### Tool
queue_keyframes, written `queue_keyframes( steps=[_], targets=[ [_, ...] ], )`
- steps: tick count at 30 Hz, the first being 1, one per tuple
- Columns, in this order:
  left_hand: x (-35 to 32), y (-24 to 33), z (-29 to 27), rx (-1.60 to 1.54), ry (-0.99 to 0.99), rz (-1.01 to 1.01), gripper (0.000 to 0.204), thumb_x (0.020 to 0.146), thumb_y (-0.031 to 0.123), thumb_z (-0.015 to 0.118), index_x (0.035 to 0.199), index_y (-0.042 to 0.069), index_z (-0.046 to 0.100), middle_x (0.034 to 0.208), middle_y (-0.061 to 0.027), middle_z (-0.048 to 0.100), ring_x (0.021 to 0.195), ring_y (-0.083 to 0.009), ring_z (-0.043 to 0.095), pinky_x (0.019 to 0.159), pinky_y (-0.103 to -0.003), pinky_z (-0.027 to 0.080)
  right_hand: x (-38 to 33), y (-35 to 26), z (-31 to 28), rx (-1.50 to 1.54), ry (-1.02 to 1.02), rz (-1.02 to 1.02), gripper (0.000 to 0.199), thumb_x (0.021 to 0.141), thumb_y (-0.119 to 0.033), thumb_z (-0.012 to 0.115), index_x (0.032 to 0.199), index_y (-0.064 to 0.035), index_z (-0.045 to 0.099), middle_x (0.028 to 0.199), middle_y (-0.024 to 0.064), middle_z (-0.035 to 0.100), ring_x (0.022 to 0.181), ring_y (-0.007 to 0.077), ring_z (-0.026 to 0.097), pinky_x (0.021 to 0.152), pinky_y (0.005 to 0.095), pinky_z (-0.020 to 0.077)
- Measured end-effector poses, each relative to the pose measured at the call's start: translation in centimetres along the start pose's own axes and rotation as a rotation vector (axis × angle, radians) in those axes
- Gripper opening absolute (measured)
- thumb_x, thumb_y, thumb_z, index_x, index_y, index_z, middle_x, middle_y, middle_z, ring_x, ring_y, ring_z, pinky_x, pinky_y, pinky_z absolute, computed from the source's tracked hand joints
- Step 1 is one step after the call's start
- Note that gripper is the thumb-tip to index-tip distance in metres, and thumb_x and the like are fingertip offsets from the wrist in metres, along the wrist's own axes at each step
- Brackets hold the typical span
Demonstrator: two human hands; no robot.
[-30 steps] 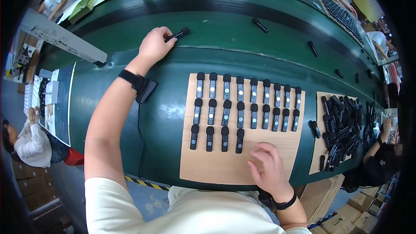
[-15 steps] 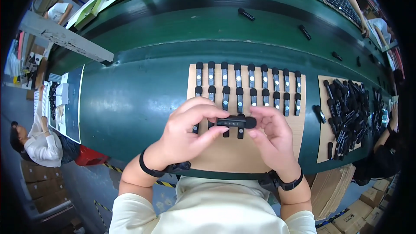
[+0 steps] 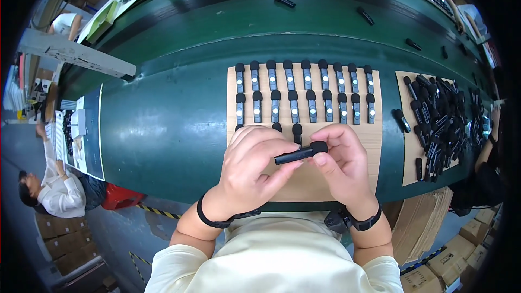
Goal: Inspect and place small electronic components into a cardboard jig on an industrial assembly line.
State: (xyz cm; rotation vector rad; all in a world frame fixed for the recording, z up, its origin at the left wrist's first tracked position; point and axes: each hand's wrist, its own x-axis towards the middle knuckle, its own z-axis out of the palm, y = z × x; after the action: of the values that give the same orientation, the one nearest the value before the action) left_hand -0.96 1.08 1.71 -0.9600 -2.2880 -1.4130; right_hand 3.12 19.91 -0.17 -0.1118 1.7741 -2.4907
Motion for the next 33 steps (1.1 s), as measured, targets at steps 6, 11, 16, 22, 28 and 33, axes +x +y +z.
queue_keyframes(
  steps=[6,11,16,22,28,33],
  targets=[
    [0.3,0.0,0.3,0.044,-0.043,0.043,0.031,0.067,0.002,0.082,0.094,0.0,0.066,0.088,-0.0128,0.064,0.078,-0.026,0.061,0.07,-0.034,0.049,0.5,0.0,0.7,-0.101,0.01,-0.058,0.026,0.092,-0.004,0.063,0.113,-0.0016,0.048,0.097,0.0063,0.059,0.089,0.0107,0.056,0.08,0.0247,0.0473],
    [0.3,0.1,0.3,0.031,-0.063,-0.003,0.034,0.067,0.001,0.082,0.096,0.0,0.066,0.091,-0.0129,0.063,0.08,-0.0255,0.061,0.071,-0.033,0.049,0.7,0.1,0.8,-0.105,0.026,-0.066,0.023,0.093,-0.004,0.06,0.112,-0.0021,0.048,0.098,0.0064,0.059,0.088,0.0103,0.056,0.08,0.0244,0.047],
    [-0.2,-0.6,0.2,-0.002,-0.098,-0.011,0.036,0.066,0.0,0.081,0.097,0.001,0.065,0.094,-0.0124,0.062,0.083,-0.0241,0.061,0.073,-0.032,0.049,0.6,-0.1,0.5,-0.03,-0.019,-0.02,0.023,0.094,-0.002,0.058,0.114,-0.0029,0.047,0.101,0.007,0.059,0.093,0.0104,0.056,0.083,0.027,0.0473],
    [0.0,-0.4,0.0,-0.079,-0.089,-0.023,0.034,0.066,-0.001,0.08,0.097,0.001,0.064,0.095,-0.0121,0.062,0.084,-0.0238,0.06,0.074,-0.032,0.049,1.1,0.9,0.2,-0.058,-0.08,-0.042,0.028,0.092,-0.004,0.059,0.119,-0.0012,0.05,0.109,0.0107,0.059,0.101,0.0157,0.056,0.086,0.0311,0.0477],
    [-0.1,-0.6,-0.2,0.038,-0.172,0.006,0.032,0.069,0.002,0.079,0.098,0.002,0.065,0.098,-0.0126,0.063,0.088,-0.0271,0.061,0.079,-0.036,0.049,0.9,-0.5,0.0,-0.769,-0.127,-0.535,0.032,0.086,-0.004,0.067,0.116,-0.0011,0.059,0.111,0.0155,0.059,0.1,0.0243,0.059,0.085,0.0322,0.0485],
    [-0.4,-1.3,-0.4,0.006,-0.236,-0.031,0.036,0.068,0.009,0.081,0.1,0.005,0.065,0.099,-0.0094,0.063,0.09,-0.0286,0.06,0.081,-0.039,0.046,-0.7,0.6,-1.6,-0.771,-0.105,-0.463,0.029,0.082,-0.003,0.072,0.109,-0.0018,0.062,0.111,0.0152,0.06,0.095,0.0246,0.06,0.082,0.0312,0.0495]
  ],
)
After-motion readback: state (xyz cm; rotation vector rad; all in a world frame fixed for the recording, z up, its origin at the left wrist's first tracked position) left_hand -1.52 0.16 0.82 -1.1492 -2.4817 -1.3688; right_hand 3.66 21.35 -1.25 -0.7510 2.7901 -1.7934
